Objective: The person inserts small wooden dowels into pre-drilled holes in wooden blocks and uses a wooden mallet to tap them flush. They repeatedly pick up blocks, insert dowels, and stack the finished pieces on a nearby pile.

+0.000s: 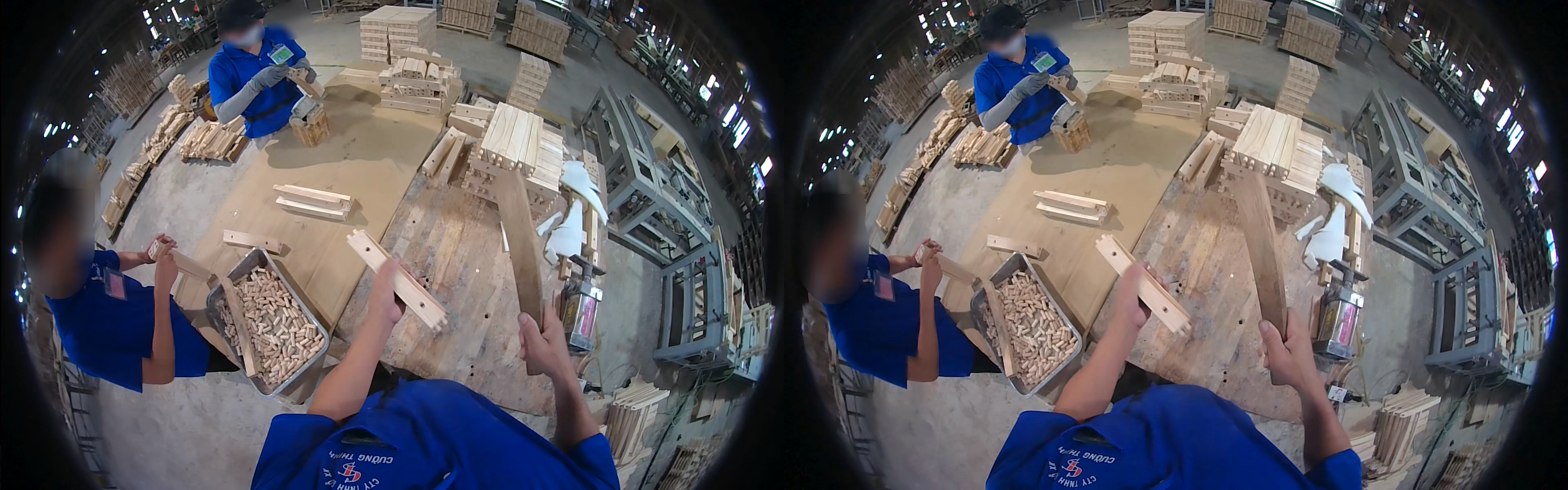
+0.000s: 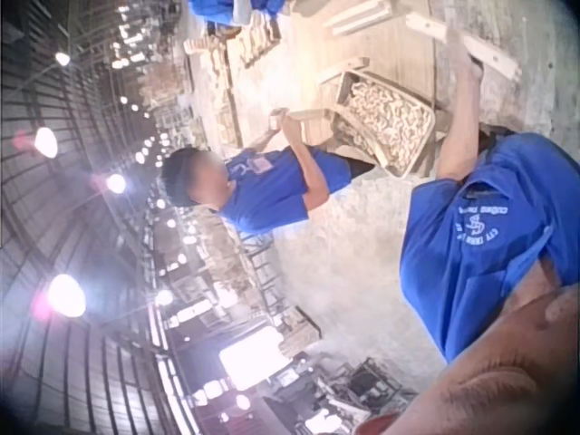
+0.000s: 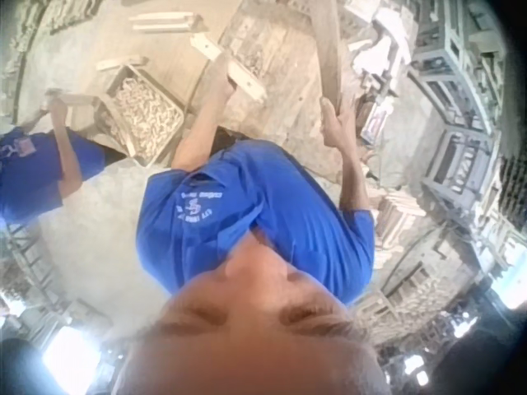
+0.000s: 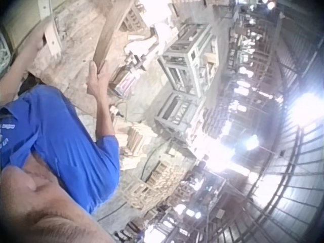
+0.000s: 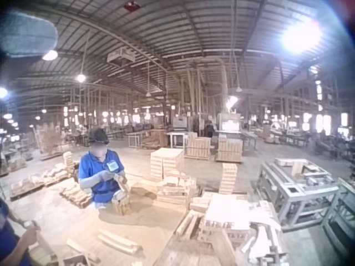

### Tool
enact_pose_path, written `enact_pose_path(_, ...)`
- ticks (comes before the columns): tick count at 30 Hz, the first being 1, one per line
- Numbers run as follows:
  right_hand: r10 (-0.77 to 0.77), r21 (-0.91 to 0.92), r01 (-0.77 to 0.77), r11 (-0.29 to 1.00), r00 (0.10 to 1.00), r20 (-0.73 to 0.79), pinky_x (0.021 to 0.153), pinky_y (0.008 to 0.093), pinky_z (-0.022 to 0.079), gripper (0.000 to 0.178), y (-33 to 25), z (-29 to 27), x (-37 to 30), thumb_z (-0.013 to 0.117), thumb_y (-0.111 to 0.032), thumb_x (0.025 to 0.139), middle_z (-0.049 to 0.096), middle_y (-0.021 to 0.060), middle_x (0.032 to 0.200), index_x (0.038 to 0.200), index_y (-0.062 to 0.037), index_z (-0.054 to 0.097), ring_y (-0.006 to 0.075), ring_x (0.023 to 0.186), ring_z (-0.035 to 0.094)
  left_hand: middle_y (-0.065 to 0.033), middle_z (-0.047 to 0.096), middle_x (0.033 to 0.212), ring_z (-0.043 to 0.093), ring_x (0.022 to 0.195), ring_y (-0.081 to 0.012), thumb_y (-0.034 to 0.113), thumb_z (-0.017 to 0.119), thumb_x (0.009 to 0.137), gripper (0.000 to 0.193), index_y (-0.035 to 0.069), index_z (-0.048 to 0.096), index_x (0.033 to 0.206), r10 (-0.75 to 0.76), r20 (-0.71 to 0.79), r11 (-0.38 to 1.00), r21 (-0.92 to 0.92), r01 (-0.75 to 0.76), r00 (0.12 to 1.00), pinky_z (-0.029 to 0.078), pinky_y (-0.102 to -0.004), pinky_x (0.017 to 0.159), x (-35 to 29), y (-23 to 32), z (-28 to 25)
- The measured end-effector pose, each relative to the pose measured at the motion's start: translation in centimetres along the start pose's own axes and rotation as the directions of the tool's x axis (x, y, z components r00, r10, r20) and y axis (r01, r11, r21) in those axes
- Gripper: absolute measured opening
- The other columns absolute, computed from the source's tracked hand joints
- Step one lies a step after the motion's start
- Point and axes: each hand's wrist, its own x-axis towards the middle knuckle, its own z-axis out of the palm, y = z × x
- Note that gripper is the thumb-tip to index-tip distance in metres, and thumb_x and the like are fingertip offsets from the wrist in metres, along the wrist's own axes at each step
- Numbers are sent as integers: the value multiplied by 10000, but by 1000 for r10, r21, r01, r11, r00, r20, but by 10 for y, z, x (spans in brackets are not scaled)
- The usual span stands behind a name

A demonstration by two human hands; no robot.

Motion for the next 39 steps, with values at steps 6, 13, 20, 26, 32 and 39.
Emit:
enact_pose_path(6, 297, -27, -297, 954, 955, -7, 491, 298, 491, 231, 95, 29, -15, 618, -273, 1080, 564, 4, 717, 1122, -54, 559, 105, 523, 565, -173, 660, 802, 697, 787, -355, 377, 656, 988, 366, 17, 601, 1027, -158, 70, 935, -309, 172, 985, 614, -494, 762, -2, 19, 16)
enact_pose_path(13, 105, -462, -91, 882, 995, 5, 709, 558, 534, 404, 111, 31, -28, 671, -374, 1007, 709, 260, 838, 1158, -9, 583, 490, 803, 703, -182, 709, 949, 708, 901, -367, 340, 607, 1013, 333, 13, 668, 1004, -321, 10, 808, -518, 280, 947, 648, -483, 836, -22, -12, 33)
enact_pose_path(20, -29, -504, 62, 861, 997, 73, 691, 552, 536, 371, 54, 20, -23, 722, -313, 975, 686, 287, 809, 1143, -13, 583, 513, 816, 701, -222, 698, 1128, 715, 1021, -398, 273, 447, 1068, 376, -10, 617, 1248, -448, -156, 741, -615, 268, 880, 647, -497, 881, -24, -54, 26)
enact_pose_path(26, -601, -479, 592, 648, 784, 157, 623, 471, 540, 315, -46, -10, -26, 731, -180, 944, 654, 232, 750, 1147, 12, 586, 472, 662, 653, -157, 720, 1128, 725, 1016, -368, 262, 453, 1069, 337, 46, 671, 1206, -472, -145, 688, -677, 260, 869, 640, -537, 861, -8, -67, -5)
enact_pose_path(32, -414, -507, 523, 685, 852, 320, 662, 523, 565, 368, -17, -4, -20, 733, -273, 954, 696, 239, 818, 1130, 4, 564, 474, 709, 683, -134, 715, 1188, 721, 1063, -354, 269, 447, 1067, 339, 64, 672, 1214, -471, -166, 719, -641, 268, 866, 625, -542, 908, -5, -68, 9)
enact_pose_path(39, -228, -553, 350, 756, 933, 279, 668, 562, 559, 419, -64, 2, -28, 701, -382, 991, 709, 249, 799, 1105, -15, 534, 477, 721, 712, -153, 705, 1269, 706, 1168, -353, 245, 395, 1057, 397, 51, 635, 1306, -396, -143, 738, -637, 222, 907, 579, -560, 1019, -5, -73, -5)
